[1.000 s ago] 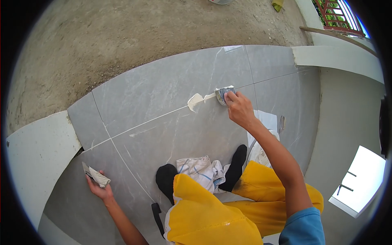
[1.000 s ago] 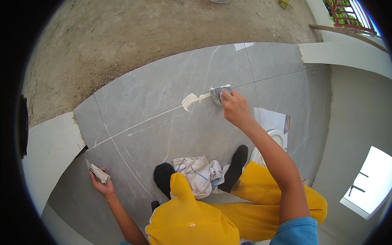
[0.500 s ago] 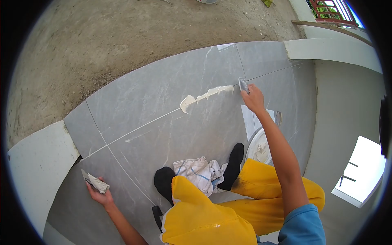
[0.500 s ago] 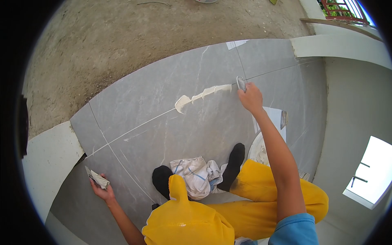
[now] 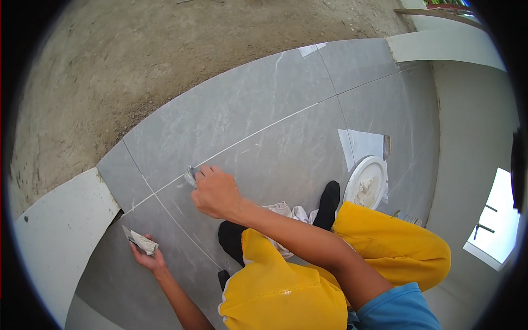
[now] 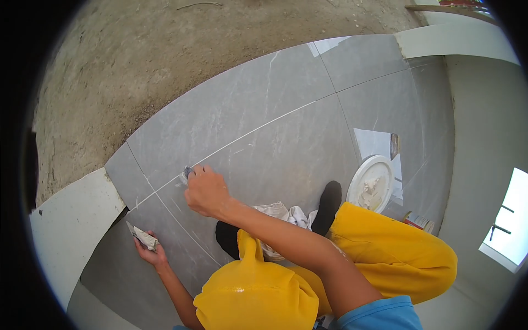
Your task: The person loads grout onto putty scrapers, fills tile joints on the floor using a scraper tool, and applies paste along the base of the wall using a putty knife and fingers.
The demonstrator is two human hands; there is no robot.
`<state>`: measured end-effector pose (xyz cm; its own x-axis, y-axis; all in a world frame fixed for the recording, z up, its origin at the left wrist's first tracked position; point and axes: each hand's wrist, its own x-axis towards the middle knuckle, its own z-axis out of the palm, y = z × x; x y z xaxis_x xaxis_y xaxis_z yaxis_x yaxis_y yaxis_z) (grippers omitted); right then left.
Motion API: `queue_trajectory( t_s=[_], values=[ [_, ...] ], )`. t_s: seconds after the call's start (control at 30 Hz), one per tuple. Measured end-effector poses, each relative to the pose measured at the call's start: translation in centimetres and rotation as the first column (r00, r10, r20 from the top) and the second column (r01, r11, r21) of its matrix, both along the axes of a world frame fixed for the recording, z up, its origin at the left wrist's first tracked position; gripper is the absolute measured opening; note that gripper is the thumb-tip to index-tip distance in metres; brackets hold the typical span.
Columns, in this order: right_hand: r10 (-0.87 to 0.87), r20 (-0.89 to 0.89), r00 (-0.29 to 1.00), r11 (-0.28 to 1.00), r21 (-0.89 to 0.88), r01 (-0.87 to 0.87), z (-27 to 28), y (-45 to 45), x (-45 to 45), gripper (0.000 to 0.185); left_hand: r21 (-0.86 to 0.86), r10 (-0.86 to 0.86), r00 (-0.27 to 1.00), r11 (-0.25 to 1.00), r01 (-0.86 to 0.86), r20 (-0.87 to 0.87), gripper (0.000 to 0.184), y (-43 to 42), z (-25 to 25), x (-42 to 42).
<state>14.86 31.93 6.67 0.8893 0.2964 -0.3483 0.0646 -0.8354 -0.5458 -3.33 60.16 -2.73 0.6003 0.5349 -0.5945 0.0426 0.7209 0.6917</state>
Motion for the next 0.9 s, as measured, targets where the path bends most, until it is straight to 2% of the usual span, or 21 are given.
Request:
queue_trajectory(
  t_s=[0.03, 0.1, 0.17, 0.2, 0.23, 0.27, 0.3, 0.37, 0.4, 0.47, 0.5, 0.57, 0.6, 0.67, 0.7, 0.73, 0.8, 0.9],
  values=[
    [-0.007, 0.011, 1.000, 1.000, -0.005, 0.007, 0.2, -0.5, 0.4, 0.024, 0.020, 0.016, 0.999, 1.000, -0.015, -0.042, 0.042, -0.2, 0.3, 0.3],
    [-0.109, -0.146, 0.983, 0.978, 0.161, 0.132, 0.6, -3.3, 1.7, 0.025, 0.008, 0.004, 0.999, 1.000, -0.004, -0.034, 0.043, 0.2, -0.1, 0.2],
    [-0.188, -0.028, 0.982, 0.964, 0.186, 0.190, 1.7, -9.7, 4.2, 0.025, -0.004, 0.009, 0.999, 1.000, -0.009, -0.042, 0.043, 0.0, 0.0, -0.3],
    [-0.250, 0.031, 0.968, 0.960, 0.140, 0.244, 2.1, -13.6, 5.6, 0.026, 0.006, 0.014, 0.999, 1.000, -0.014, -0.045, 0.043, 0.0, 0.3, -0.2],
    [-0.257, 0.043, 0.965, 0.966, 0.012, 0.257, 3.0, -17.7, 7.1, 0.028, 0.015, 0.014, 0.999, 1.000, -0.014, -0.045, 0.043, -0.1, 0.2, 0.2],
    [-0.259, 0.145, 0.955, 0.962, -0.055, 0.269, 3.5, -21.5, 8.1, 0.032, 0.003, 0.008, 0.999, 1.000, -0.008, -0.041, 0.043, 0.4, -0.4, 0.0],
    [-0.235, 0.211, 0.949, 0.950, -0.155, 0.270, 3.7, -25.3, 8.9, 0.032, -0.002, -0.023, 0.999, 1.000, 0.023, -0.042, 0.044, 1.5, -1.3, -1.0],
    [-0.027, 0.348, 0.937, 0.918, -0.362, 0.161, 3.5, -31.6, 9.8, 0.030, 0.006, -0.049, 0.997, 0.999, 0.050, -0.062, 0.044, 1.8, -1.8, -1.6],
    [-0.026, 0.351, 0.936, 0.915, -0.368, 0.163, 3.5, -32.8, 10.1, 0.030, -0.002, -0.051, 0.997, 0.999, 0.051, -0.058, 0.044, 1.7, -1.6, -1.6],
    [0.094, 0.388, 0.917, 0.888, -0.449, 0.099, 2.9, -34.9, 10.7, 0.031, 0.010, -0.024, 0.994, 1.000, 0.025, -0.107, 0.044, 1.6, -1.3, -1.3],
    [0.094, 0.387, 0.917, 0.888, -0.449, 0.098, 2.4, -34.7, 10.8, 0.031, 0.015, -0.003, 0.993, 1.000, 0.005, -0.115, 0.043, 1.1, -0.6, -0.8],
    [0.209, 0.383, 0.900, 0.847, -0.531, 0.030, 1.4, -33.4, 10.0, 0.034, 0.002, -0.014, 0.992, 1.000, 0.015, -0.122, 0.042, 1.6, -0.9, -1.3],
    [0.201, 0.378, 0.904, 0.845, -0.533, 0.035, 1.4, -33.5, 9.0, 0.034, -0.013, -0.029, 0.992, 1.000, 0.028, -0.125, 0.041, 1.8, -1.0, -1.3],
    [0.302, 0.114, 0.946, 0.720, -0.678, -0.148, 1.6, -33.4, 7.7, 0.039, -0.011, -0.012, 0.991, 1.000, 0.011, -0.135, 0.038, 1.2, 0.0, -0.7],
    [0.355, 0.077, 0.932, 0.718, -0.661, -0.219, 2.6, -33.9, 7.9, 0.038, -0.011, 0.007, 0.990, 1.000, -0.009, -0.138, 0.036, 0.8, 0.4, -0.2],
    [0.349, 0.078, 0.934, 0.713, -0.668, -0.211, 3.2, -34.4, 8.5, 0.038, -0.019, -0.001, 0.991, 1.000, -0.001, -0.133, 0.036, 0.7, 0.5, 0.2],
    [0.321, 0.261, 0.910, 0.789, -0.606, -0.105, 3.9, -35.6, 10.5, 0.038, -0.010, 0.006, 0.990, 1.000, -0.008, -0.142, 0.034, 0.9, 0.5, 0.0],
    [0.324, 0.329, 0.887, 0.762, -0.646, -0.039, 0.8, -36.8, 10.7, 0.032, -0.017, -0.014, 0.989, 1.000, 0.012, -0.148, 0.033, 1.0, 0.4, 0.0]
  ],
)
